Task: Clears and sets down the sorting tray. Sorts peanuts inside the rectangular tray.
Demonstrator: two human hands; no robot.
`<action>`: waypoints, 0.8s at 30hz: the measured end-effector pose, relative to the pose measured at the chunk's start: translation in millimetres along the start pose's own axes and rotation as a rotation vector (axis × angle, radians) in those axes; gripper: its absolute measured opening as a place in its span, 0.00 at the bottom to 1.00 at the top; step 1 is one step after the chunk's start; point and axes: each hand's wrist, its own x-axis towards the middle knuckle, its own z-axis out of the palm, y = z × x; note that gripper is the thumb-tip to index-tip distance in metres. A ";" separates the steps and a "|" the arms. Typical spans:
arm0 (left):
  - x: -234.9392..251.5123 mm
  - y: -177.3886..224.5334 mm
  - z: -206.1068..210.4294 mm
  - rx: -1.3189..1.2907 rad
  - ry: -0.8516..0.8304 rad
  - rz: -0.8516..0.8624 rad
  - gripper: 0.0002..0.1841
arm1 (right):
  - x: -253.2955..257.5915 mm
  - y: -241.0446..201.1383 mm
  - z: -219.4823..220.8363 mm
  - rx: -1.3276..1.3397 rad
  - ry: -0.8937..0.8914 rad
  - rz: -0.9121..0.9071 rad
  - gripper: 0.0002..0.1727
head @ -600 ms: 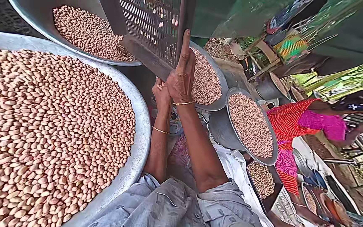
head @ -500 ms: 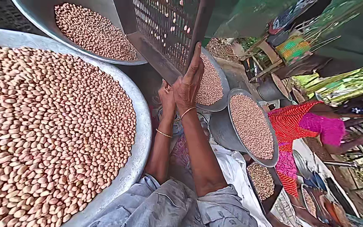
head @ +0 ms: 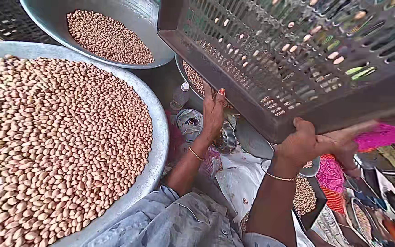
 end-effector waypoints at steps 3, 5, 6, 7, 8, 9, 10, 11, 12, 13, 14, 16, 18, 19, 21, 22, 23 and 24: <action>15.1 11.5 -14.9 -0.394 0.022 0.004 0.29 | -13.5 -34.4 -75.2 -0.078 0.111 0.297 0.46; 14.8 21.1 -21.4 -0.794 -0.039 -0.151 0.31 | -33.4 -39.9 -135.8 -0.144 0.139 0.462 0.41; 12.2 19.0 -24.8 -0.947 -0.126 -0.242 0.33 | -45.5 -41.7 -165.4 -0.181 0.155 0.550 0.37; 7.4 13.3 -27.2 -1.001 -0.225 -0.332 0.35 | -57.1 -47.9 -188.9 -0.224 0.169 0.646 0.34; -1.4 4.2 -30.3 -0.950 -0.345 -0.411 0.36 | -66.9 -59.4 -205.1 -0.269 0.209 0.759 0.31; -12.9 -6.3 -33.8 -0.827 -0.492 -0.474 0.37 | -75.1 -72.9 -216.4 -0.309 0.277 0.867 0.26; -19.9 -15.2 -32.3 -0.704 -0.645 -0.536 0.36 | -87.1 -77.9 -238.8 -0.360 0.275 0.926 0.25; -29.1 -19.1 -30.6 -0.545 -0.776 -0.620 0.33 | -104.9 -76.7 -270.8 -0.395 0.223 0.942 0.24; -43.5 -16.0 -26.5 -0.335 -0.831 -0.717 0.27 | -128.6 -70.0 -309.0 -0.421 0.191 0.941 0.25; -58.9 -15.1 -18.3 -0.103 -0.873 -0.810 0.20 | -152.3 -67.4 -339.7 -0.453 0.169 0.951 0.25; -75.0 -19.8 -8.3 0.118 -0.962 -0.897 0.16 | -173.7 -70.0 -362.2 -0.500 0.169 0.980 0.25; -114.9 -55.1 7.8 0.453 -1.125 -0.968 0.10 | -207.4 -81.3 -390.0 -0.589 0.248 1.083 0.19; -153.1 -97.2 12.4 0.703 -1.308 -0.949 0.11 | -238.1 -90.3 -412.8 -0.601 0.330 1.188 0.11; -170.1 -110.3 15.2 0.808 -1.392 -0.922 0.13 | -253.7 -94.1 -425.1 -0.577 0.372 1.250 0.11; -194.8 -117.5 22.0 0.941 -1.500 -0.833 0.17 | -289.1 -99.1 -450.4 -0.514 0.505 1.326 0.19; -199.3 -117.9 26.8 0.976 -1.535 -0.761 0.19 | -309.1 -100.5 -463.1 -0.458 0.607 1.314 0.22; -200.0 -117.8 30.6 0.994 -1.568 -0.701 0.21 | -329.2 -103.6 -474.0 -0.388 0.766 1.278 0.24; -200.5 -118.2 31.9 1.003 -1.599 -0.664 0.23 | -348.1 -108.9 -484.1 -0.327 0.983 1.214 0.24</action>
